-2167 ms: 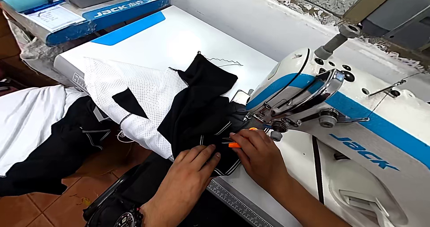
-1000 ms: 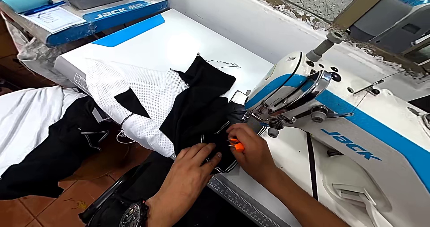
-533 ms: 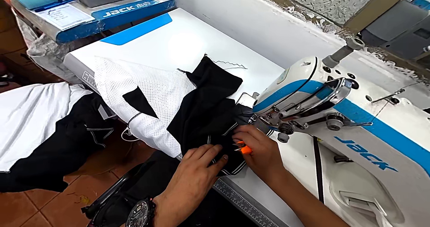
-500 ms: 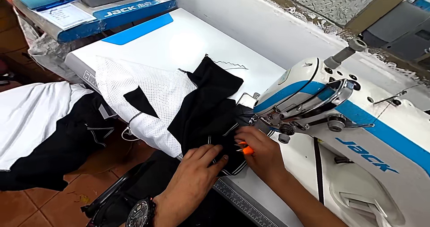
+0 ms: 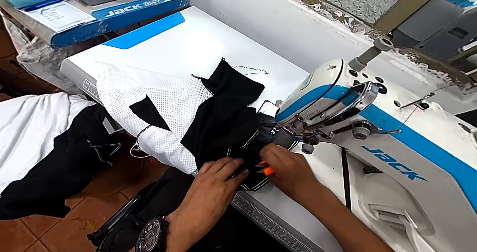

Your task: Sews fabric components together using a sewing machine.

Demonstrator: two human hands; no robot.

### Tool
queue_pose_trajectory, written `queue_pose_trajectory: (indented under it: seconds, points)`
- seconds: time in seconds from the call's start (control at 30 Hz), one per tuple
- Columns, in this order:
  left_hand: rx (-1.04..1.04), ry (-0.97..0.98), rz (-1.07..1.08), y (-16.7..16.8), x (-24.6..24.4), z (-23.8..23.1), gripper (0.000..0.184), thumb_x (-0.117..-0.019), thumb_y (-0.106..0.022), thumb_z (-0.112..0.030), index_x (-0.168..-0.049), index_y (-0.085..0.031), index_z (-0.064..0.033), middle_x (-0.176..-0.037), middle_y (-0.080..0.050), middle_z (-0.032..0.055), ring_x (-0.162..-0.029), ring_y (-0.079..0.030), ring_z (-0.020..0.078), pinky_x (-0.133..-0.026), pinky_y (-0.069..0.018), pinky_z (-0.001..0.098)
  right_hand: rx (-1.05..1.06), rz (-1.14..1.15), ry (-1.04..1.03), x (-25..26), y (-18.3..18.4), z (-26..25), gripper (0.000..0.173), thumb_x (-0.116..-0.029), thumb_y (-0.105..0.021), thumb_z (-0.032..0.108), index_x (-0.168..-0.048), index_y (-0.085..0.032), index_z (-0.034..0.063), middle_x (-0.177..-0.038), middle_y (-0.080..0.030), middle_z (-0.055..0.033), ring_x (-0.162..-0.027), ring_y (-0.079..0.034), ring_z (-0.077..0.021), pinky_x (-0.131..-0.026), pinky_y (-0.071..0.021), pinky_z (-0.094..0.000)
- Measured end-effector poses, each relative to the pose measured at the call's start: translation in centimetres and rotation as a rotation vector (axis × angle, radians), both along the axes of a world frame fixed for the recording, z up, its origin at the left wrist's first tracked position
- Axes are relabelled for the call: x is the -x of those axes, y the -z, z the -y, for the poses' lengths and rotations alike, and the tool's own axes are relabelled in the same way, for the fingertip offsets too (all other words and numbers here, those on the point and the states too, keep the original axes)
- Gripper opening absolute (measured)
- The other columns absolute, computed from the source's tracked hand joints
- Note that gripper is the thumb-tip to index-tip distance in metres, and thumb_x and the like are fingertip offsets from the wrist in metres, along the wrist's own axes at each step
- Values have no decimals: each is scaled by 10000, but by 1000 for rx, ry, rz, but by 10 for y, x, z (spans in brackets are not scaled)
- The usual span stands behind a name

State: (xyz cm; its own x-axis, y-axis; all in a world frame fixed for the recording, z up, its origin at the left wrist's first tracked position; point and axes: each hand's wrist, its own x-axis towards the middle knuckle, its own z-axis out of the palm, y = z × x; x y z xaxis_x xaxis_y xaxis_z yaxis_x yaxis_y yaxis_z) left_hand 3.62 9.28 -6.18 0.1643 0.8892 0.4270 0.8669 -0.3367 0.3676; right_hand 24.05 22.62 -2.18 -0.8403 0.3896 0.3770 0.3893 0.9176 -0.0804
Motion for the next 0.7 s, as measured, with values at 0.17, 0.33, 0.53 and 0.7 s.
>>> queue_pose_trajectory:
  seconds: [0.17, 0.33, 0.53, 0.7]
  points:
    - [4, 13, -1, -1, 2, -1, 346, -953, -551, -196, -1228, -750, -263, -1335, -674, -15, -1259, -618, 208, -982, -527, 451, -71, 29, 149, -38, -2, -14, 187, -870, -600, 144, -994, -694, 38, -906, -694, -134, -667, -684, -299, -483, -534, -441]
    - [11, -8, -20, -2, 1, -1, 357, -956, -541, -216, -1241, -740, -295, -1351, -665, -3, -1250, -621, 222, -963, -527, 451, 106, -140, 91, -25, 9, 1, 152, -958, -632, 232, -1046, -695, 126, -1052, -707, -32, -803, -693, -137, -604, -578, -306]
    - [-3, -46, -19, -8, -5, -4, 275, -943, -515, -236, -1161, -674, -186, -1349, -659, -7, -1198, -638, 195, -881, -524, 441, 78, -159, 107, 11, 12, 5, 193, -908, -724, 264, -1077, -754, 174, -1078, -674, -27, -811, -679, -146, -548, -551, -306]
    - [16, -55, -102, -6, -5, -6, 460, -942, -466, -262, -1360, -647, -197, -1401, -628, -10, -1207, -616, 211, -853, -506, 451, -50, -138, 155, -3, 11, -2, 136, -912, -665, 115, -1014, -751, 140, -1117, -717, -28, -793, -710, -177, -515, -547, -337]
